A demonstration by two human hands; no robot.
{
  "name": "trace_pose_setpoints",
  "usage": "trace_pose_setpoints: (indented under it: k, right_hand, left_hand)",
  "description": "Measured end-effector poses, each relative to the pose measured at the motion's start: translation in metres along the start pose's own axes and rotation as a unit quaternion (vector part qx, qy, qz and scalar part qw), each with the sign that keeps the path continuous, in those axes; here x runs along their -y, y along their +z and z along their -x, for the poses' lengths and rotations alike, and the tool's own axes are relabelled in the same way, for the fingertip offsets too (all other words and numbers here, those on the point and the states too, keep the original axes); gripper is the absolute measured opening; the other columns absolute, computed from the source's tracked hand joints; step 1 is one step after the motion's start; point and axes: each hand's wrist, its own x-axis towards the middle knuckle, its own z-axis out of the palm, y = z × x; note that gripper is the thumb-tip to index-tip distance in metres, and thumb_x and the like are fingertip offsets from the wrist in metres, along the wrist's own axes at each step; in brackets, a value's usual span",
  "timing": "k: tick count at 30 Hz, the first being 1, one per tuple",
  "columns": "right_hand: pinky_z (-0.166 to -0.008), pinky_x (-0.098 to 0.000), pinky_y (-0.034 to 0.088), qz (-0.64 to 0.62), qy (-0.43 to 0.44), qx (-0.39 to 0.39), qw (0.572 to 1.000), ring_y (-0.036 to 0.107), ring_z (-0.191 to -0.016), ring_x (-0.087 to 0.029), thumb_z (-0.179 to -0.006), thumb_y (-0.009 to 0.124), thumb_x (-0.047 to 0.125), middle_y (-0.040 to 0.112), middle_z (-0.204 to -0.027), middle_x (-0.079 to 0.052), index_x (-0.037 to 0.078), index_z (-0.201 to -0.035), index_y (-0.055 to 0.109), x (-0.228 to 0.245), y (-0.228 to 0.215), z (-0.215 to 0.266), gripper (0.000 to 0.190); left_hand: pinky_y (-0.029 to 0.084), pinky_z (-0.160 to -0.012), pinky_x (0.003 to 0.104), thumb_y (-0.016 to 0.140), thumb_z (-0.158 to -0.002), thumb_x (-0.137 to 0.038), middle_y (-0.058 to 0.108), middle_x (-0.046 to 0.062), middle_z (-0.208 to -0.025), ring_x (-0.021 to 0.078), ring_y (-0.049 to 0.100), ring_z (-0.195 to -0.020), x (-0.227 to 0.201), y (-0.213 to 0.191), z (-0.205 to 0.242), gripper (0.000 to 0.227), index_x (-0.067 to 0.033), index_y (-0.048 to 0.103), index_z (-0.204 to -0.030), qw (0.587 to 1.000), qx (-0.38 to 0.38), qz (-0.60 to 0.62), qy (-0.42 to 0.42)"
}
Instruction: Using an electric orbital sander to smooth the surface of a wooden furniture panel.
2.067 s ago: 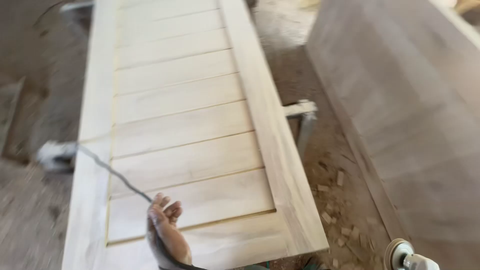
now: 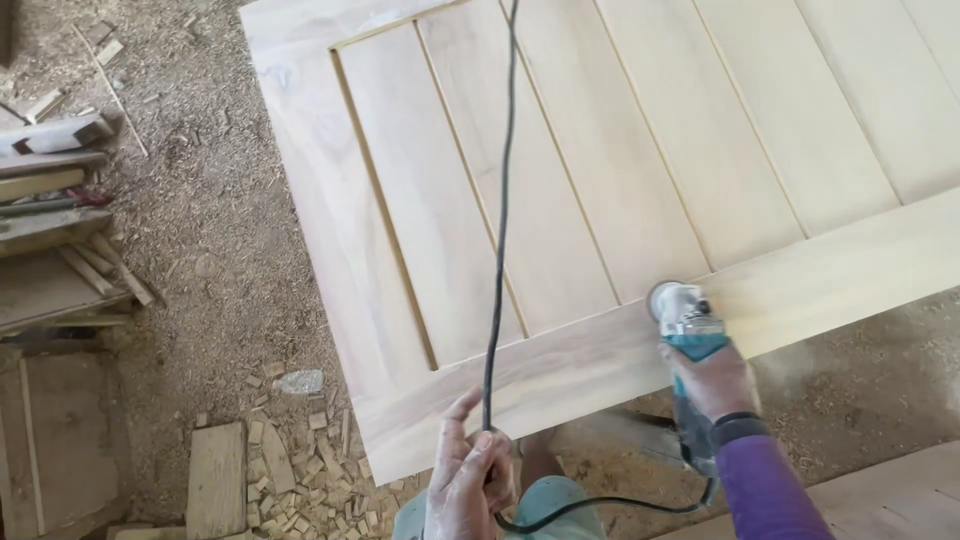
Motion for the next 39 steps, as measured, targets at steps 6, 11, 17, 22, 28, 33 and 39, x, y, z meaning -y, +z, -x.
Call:
trace_pose_setpoints:
  k: [6, 11, 17, 22, 28, 33, 39]
  right_hand:
    - [-0.080, -0.0429, 0.063, 0.023, -0.073, 0.042, 0.996, 0.077, -0.090, -0.030, -0.074, 0.084, 0.047, 0.077, -0.101, -0.018, 0.004, -0.119, 0.064, 0.049, 0.057, 0.062, 0.066]
    - [-0.086, -0.0456, 0.059, 0.070, -0.098, 0.031, 0.992, 0.075, -0.096, -0.037, -0.073, 0.087, 0.047, 0.075, -0.101, -0.023, -0.002, -0.115, 0.063, 0.086, 0.078, 0.116, 0.069]
    - [-0.085, -0.0451, 0.060, 0.080, -0.131, 0.058, 0.986, 0.076, -0.095, -0.037, -0.074, 0.084, 0.046, 0.076, -0.101, -0.023, -0.001, -0.115, 0.062, 0.095, 0.109, 0.146, 0.066]
    - [-0.081, -0.0476, 0.058, 0.064, -0.222, 0.073, 0.970, 0.073, -0.096, -0.038, -0.072, 0.084, 0.043, 0.073, -0.105, -0.021, 0.004, -0.116, 0.069, 0.106, 0.139, 0.165, 0.060]
    - [-0.080, -0.0466, 0.059, 0.095, -0.224, 0.116, 0.963, 0.074, -0.095, -0.037, -0.073, 0.083, 0.043, 0.074, -0.104, -0.020, 0.004, -0.116, 0.067, 0.107, 0.175, 0.175, 0.061]
    - [-0.080, -0.0457, 0.060, 0.119, -0.228, 0.152, 0.954, 0.075, -0.094, -0.036, -0.073, 0.082, 0.043, 0.074, -0.103, -0.019, 0.003, -0.117, 0.065, 0.102, 0.193, 0.176, 0.062]
    - [-0.080, -0.0445, 0.061, 0.143, -0.224, 0.186, 0.946, 0.077, -0.093, -0.035, -0.074, 0.081, 0.044, 0.075, -0.102, -0.019, 0.002, -0.117, 0.063, 0.082, 0.200, 0.164, 0.062]
  left_hand:
    - [0.027, -0.040, 0.025, 0.061, -0.101, -0.019, 0.044, -0.002, -0.062, 0.0080, 0.039, -0.046, 0.030, -0.039, 0.022, 0.042, 0.0022, 0.056, -0.137, 0.985, 0.108, -0.006, -0.132]
    - [0.034, -0.062, 0.025, 0.064, -0.112, -0.022, 0.053, -0.002, -0.081, 0.0079, 0.046, -0.066, 0.043, -0.060, 0.042, 0.038, -0.0024, 0.050, -0.141, 0.960, 0.248, -0.046, -0.118]
    - [0.027, -0.048, 0.019, 0.066, -0.101, -0.023, 0.047, -0.005, -0.067, 0.0028, 0.039, -0.051, -0.001, -0.047, 0.050, 0.035, -0.0079, 0.052, -0.129, 0.968, 0.200, -0.044, -0.146]
    - [0.039, -0.071, 0.017, 0.063, -0.101, -0.018, 0.052, -0.008, -0.093, 0.0017, 0.046, -0.079, 0.005, -0.058, 0.041, 0.034, -0.0083, 0.054, -0.132, 0.963, 0.191, -0.181, -0.058]
    - [0.041, -0.087, 0.022, 0.063, -0.104, -0.022, 0.052, -0.002, -0.096, 0.0076, 0.049, -0.092, -0.012, -0.054, 0.047, 0.035, -0.0061, 0.055, -0.134, 0.952, 0.205, -0.223, -0.033]
    - [0.045, -0.092, 0.023, 0.064, -0.101, -0.027, 0.056, -0.001, -0.096, 0.0075, 0.055, -0.096, -0.015, -0.053, 0.047, 0.036, -0.0061, 0.057, -0.129, 0.941, 0.178, -0.287, -0.001]
    - [0.044, -0.088, 0.024, 0.065, -0.099, -0.031, 0.053, -0.001, -0.093, 0.0086, 0.053, -0.093, -0.017, -0.050, 0.047, 0.039, -0.0069, 0.057, -0.128, 0.951, 0.172, -0.257, -0.001]
